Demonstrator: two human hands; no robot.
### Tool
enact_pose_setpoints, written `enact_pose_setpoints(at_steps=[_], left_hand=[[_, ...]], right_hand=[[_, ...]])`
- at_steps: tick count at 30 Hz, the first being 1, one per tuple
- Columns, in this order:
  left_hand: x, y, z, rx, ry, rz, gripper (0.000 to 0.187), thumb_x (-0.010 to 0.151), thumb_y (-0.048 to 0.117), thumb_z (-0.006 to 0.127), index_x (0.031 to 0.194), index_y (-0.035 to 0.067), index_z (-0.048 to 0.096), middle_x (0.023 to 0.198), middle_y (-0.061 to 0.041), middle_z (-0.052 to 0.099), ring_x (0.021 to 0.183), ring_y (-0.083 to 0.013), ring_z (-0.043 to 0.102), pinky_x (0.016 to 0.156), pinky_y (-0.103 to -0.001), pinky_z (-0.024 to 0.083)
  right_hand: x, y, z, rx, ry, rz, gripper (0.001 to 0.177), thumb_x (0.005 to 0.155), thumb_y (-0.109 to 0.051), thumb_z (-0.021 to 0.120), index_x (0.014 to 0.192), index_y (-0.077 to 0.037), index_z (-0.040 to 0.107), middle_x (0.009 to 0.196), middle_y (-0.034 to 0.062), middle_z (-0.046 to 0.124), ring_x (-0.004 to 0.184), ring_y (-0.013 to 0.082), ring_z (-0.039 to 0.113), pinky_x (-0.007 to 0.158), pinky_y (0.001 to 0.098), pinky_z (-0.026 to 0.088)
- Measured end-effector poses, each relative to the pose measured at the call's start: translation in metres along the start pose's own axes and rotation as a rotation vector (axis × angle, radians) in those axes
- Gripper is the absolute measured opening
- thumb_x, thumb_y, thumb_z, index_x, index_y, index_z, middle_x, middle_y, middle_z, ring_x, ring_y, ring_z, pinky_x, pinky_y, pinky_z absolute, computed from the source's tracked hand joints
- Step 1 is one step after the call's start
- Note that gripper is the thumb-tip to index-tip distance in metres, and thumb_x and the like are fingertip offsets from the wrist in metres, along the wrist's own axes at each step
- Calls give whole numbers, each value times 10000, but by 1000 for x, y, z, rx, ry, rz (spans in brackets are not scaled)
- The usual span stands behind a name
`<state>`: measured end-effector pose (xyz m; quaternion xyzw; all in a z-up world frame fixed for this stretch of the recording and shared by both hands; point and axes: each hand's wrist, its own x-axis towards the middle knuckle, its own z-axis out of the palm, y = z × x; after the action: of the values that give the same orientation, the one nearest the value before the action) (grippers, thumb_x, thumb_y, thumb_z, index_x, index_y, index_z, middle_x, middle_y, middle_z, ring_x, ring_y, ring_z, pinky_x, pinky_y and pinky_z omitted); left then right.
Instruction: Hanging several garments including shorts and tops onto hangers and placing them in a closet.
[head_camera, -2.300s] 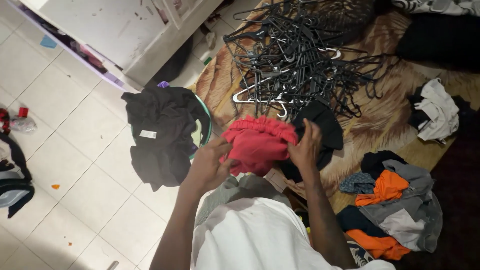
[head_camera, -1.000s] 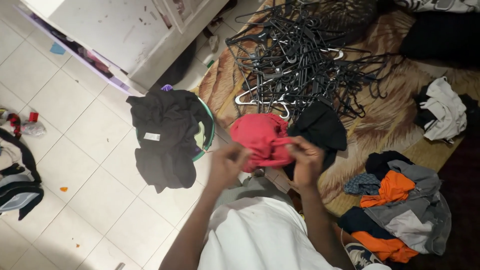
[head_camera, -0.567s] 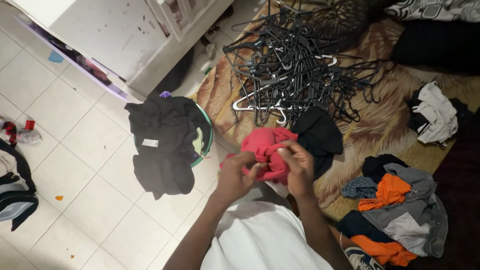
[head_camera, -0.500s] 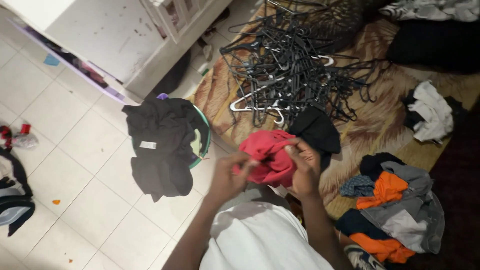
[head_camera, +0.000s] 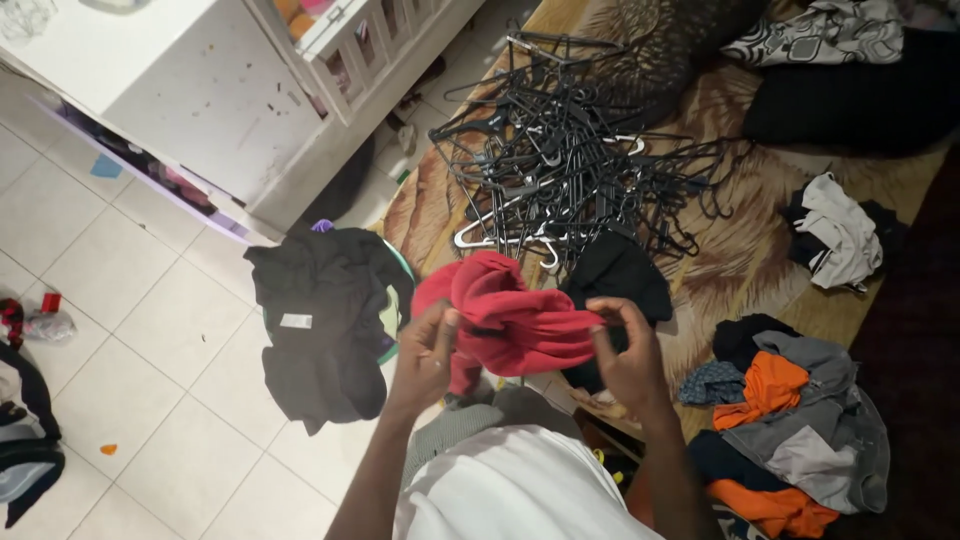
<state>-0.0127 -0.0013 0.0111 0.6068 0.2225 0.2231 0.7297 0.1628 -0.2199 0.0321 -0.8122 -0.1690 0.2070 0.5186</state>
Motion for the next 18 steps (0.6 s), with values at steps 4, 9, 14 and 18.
enact_pose_setpoints(at_steps=[4,9,14,18], left_hand=[[2,2,11,-104,-99,-80,267,1085,204,502,871,54,557,776,77,457,733,-15,401,634,-206,378],[22,14,3,-120,-214,66,265,1123,187,501,904,41,530,847,83,435,789,-21,390,707,-202,371],[30,31,-17,36,-74,83,270,1096,187,507,880,32,555,788,75,439,744,-25,396,653,-220,369],[25,26,-28,382,28,94,296,1070,197,593,841,11,574,699,-3,440,698,-67,428,615,-271,431]], right_hand=[[-11,-61,27,-137,-11,-460,328,912,-137,724,1189,0,615,1159,105,671,1062,242,649,927,363,501],[-2,-25,54,-359,-105,-354,375,854,-100,738,1218,-47,669,1016,200,719,960,338,707,806,407,554],[-1,-34,63,-195,-58,-287,283,850,-165,778,1083,-20,705,925,180,747,876,243,764,709,337,575],[9,8,69,215,-184,19,230,912,-217,766,950,10,774,784,23,725,745,56,592,663,260,526]])
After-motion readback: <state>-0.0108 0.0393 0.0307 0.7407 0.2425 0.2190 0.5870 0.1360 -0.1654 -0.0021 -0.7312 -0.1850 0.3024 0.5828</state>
